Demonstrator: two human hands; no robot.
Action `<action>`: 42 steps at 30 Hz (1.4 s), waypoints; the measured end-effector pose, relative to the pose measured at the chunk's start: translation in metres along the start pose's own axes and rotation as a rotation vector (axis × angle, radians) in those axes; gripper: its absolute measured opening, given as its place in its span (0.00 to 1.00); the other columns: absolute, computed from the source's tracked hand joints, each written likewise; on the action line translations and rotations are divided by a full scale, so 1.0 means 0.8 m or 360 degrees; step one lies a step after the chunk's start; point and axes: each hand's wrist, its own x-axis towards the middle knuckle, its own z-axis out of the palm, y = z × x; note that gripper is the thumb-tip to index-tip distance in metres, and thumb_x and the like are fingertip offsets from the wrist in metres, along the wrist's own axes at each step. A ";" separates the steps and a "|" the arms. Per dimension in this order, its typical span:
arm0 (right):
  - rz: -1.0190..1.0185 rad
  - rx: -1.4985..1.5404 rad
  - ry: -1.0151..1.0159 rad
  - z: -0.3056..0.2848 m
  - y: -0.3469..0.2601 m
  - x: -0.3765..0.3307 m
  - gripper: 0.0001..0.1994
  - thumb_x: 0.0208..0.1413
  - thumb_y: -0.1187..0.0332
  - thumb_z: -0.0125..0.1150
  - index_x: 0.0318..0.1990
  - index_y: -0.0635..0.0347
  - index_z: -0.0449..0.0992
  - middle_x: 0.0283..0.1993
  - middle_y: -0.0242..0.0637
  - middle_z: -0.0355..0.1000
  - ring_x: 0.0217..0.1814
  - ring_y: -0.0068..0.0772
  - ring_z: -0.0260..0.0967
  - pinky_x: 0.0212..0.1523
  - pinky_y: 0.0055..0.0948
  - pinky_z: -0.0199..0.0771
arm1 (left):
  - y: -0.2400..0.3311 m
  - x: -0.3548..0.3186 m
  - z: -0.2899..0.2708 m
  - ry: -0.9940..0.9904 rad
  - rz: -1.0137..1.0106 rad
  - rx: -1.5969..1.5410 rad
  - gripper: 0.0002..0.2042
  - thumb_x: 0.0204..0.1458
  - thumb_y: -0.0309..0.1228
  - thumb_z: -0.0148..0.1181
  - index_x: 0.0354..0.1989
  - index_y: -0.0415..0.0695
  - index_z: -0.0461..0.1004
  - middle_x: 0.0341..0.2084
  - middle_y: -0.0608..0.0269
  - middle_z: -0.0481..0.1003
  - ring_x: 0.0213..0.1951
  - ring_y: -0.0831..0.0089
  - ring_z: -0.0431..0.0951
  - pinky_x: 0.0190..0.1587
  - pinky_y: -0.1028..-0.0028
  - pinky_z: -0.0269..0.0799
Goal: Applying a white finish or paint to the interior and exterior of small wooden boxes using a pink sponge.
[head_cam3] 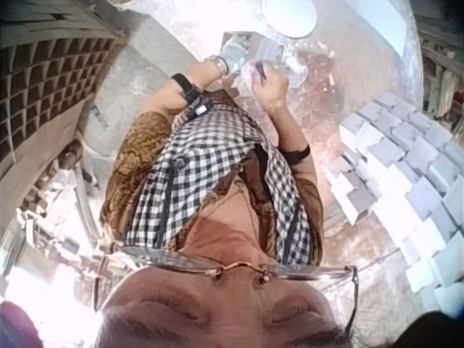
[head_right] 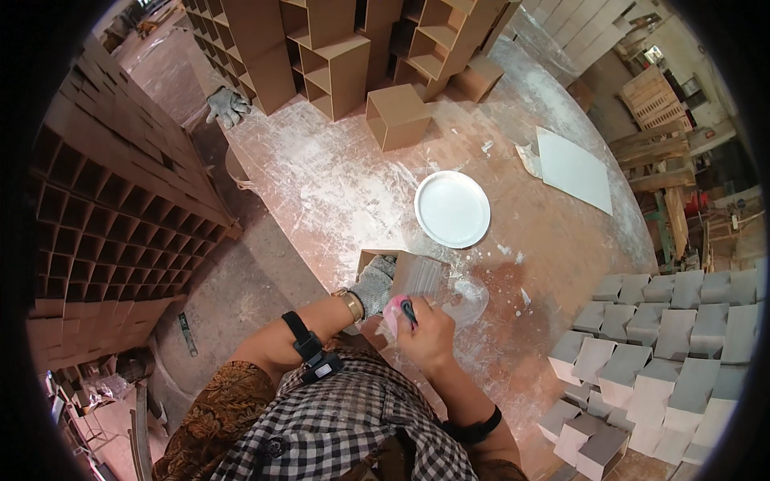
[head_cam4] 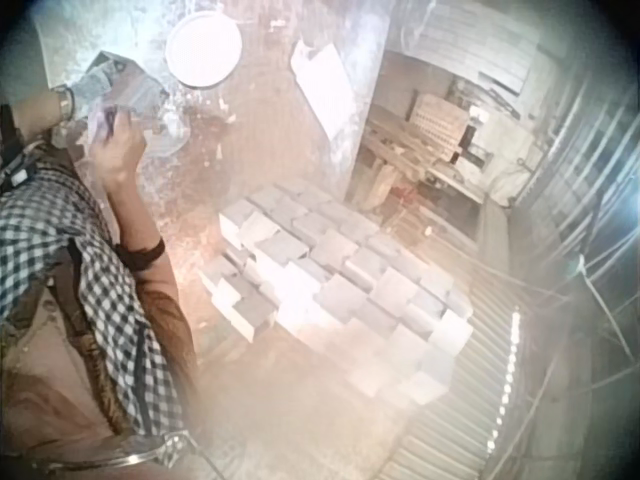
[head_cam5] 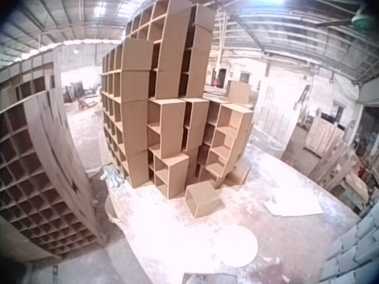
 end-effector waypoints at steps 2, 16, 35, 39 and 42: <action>0.0022 -0.0013 -0.0075 -0.005 0.004 0.001 0.09 0.47 0.65 0.59 0.32 0.61 0.76 0.27 0.50 0.71 0.29 0.49 0.71 0.31 0.38 0.69 | -0.008 0.000 0.022 0.0212 0.0098 0.0060 0.15 0.43 0.35 0.54 0.38 0.41 0.74 0.34 0.49 0.74 0.37 0.54 0.74 0.43 0.60 0.65; 0.1103 0.1681 0.0466 -0.038 0.164 0.117 0.17 0.48 0.65 0.60 0.43 0.69 0.72 0.38 0.38 0.72 0.32 0.29 0.69 0.35 0.25 0.68 | 0.028 0.008 -0.038 -0.0207 -0.0002 0.0279 0.22 0.45 0.40 0.53 0.47 0.40 0.70 0.45 0.50 0.71 0.48 0.57 0.69 0.52 0.62 0.61; 0.0625 -0.0318 0.0274 -0.002 0.197 0.172 0.18 0.41 0.62 0.60 0.37 0.66 0.75 0.36 0.56 0.72 0.42 0.58 0.70 0.45 0.43 0.69 | 0.044 0.009 -0.056 -0.0106 -0.0114 0.0176 0.19 0.42 0.40 0.56 0.41 0.40 0.72 0.36 0.52 0.75 0.41 0.59 0.74 0.47 0.63 0.64; 0.0653 -0.0220 0.0281 -0.011 0.213 0.172 0.17 0.41 0.63 0.60 0.36 0.66 0.75 0.36 0.58 0.72 0.42 0.58 0.70 0.44 0.44 0.68 | 0.039 0.011 -0.042 -0.0047 -0.0060 0.0288 0.21 0.41 0.41 0.57 0.41 0.40 0.72 0.37 0.52 0.74 0.41 0.58 0.74 0.46 0.63 0.64; 0.0587 -0.0301 0.0101 -0.013 0.213 0.160 0.15 0.41 0.64 0.59 0.34 0.66 0.75 0.34 0.58 0.71 0.39 0.58 0.69 0.42 0.44 0.68 | 0.044 0.009 -0.051 -0.0066 -0.0102 0.0214 0.22 0.41 0.41 0.57 0.43 0.40 0.71 0.39 0.51 0.73 0.42 0.58 0.73 0.46 0.62 0.64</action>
